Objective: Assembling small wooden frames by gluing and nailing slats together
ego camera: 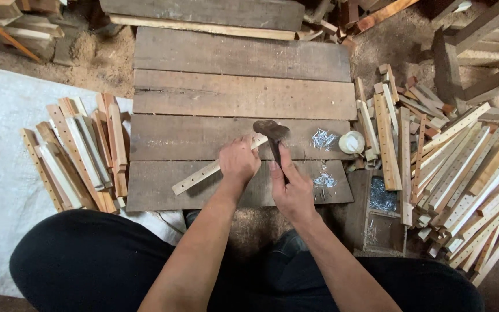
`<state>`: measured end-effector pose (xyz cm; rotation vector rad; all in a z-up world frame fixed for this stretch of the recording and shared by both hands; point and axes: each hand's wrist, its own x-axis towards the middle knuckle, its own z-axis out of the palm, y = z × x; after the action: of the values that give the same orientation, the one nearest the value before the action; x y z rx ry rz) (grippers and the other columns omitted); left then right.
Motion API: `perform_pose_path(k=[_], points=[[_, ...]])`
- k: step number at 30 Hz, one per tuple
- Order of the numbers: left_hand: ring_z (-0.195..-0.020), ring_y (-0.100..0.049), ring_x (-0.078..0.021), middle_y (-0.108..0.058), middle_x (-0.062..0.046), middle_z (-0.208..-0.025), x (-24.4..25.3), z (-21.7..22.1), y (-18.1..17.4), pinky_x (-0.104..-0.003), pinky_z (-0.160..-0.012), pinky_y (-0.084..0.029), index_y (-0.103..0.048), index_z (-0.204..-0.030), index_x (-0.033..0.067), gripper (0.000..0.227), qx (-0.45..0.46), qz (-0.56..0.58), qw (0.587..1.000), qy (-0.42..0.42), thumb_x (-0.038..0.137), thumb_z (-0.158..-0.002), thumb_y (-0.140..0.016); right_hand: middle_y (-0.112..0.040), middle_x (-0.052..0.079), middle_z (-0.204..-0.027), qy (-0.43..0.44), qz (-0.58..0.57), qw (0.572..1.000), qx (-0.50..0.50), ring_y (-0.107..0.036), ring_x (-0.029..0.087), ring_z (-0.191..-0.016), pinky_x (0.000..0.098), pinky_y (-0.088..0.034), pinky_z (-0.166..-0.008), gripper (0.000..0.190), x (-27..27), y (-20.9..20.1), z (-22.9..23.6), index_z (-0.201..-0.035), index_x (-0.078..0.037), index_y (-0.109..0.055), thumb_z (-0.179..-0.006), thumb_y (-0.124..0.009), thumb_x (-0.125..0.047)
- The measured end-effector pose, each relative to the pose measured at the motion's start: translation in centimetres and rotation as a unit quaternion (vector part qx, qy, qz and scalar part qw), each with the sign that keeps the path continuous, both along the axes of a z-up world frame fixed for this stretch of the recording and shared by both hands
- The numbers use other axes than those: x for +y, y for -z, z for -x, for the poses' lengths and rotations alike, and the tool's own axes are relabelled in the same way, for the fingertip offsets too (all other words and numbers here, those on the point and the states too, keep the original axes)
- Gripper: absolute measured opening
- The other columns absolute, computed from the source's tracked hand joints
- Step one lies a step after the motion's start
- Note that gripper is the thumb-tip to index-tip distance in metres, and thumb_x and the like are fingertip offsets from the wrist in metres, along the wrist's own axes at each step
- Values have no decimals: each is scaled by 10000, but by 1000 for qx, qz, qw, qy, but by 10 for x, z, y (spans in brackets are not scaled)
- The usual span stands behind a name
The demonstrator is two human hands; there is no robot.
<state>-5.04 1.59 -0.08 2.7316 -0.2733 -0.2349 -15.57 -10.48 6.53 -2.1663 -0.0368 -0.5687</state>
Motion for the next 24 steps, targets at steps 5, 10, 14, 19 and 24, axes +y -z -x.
perform_pose_path(k=[5, 10, 14, 19, 24], points=[[-916, -740, -294, -728, -92, -926, -3, -1, -2, -419, -805, -580, -708, -1085, 100, 250, 41, 13, 999, -5, 264, -935, -593, -734, 234, -784, 17, 60, 991, 118, -635, 293, -558, 441, -461, -488, 477, 5, -17, 0, -1462, -251, -558, -990, -590, -188], [-903, -744, -288, -728, -101, -910, -4, 4, -15, -419, -796, -580, -707, -1063, 99, 232, 37, -9, 999, -11, 267, -944, -601, -719, 207, -664, 19, 27, 991, 133, -618, 202, -418, 354, -429, -406, 499, 5, -7, 4, -1522, -259, -523, -1029, -559, -188], [-930, -741, -304, -728, -112, -956, 2, 8, -21, -430, -817, -578, -696, -1107, 93, 273, 64, 11, 998, -11, 266, -930, -580, -668, 173, -634, 11, 10, 1000, 25, -571, 191, -442, 322, -447, -393, 444, 7, 10, 5, -1457, -150, -591, -1014, -604, -146], [-963, -742, -295, -738, -74, -987, 0, -4, 6, -438, -843, -595, -694, -1162, 149, 305, 40, 21, 999, -7, 284, -903, -610, -719, 204, -657, 1, 90, 980, 176, -690, 289, -504, 435, -477, -472, 523, 5, -14, -3, -1540, -282, -485, -1023, -551, -237], [-889, -748, -300, -726, -101, -925, 1, 2, -14, -424, -783, -597, -707, -1106, 102, 273, 27, 21, 999, -10, 240, -885, -628, -696, 225, -783, 77, 48, 995, -42, -710, 378, -678, 463, -508, -496, 412, 8, 13, -4, -1402, -176, -655, -995, -668, -243]])
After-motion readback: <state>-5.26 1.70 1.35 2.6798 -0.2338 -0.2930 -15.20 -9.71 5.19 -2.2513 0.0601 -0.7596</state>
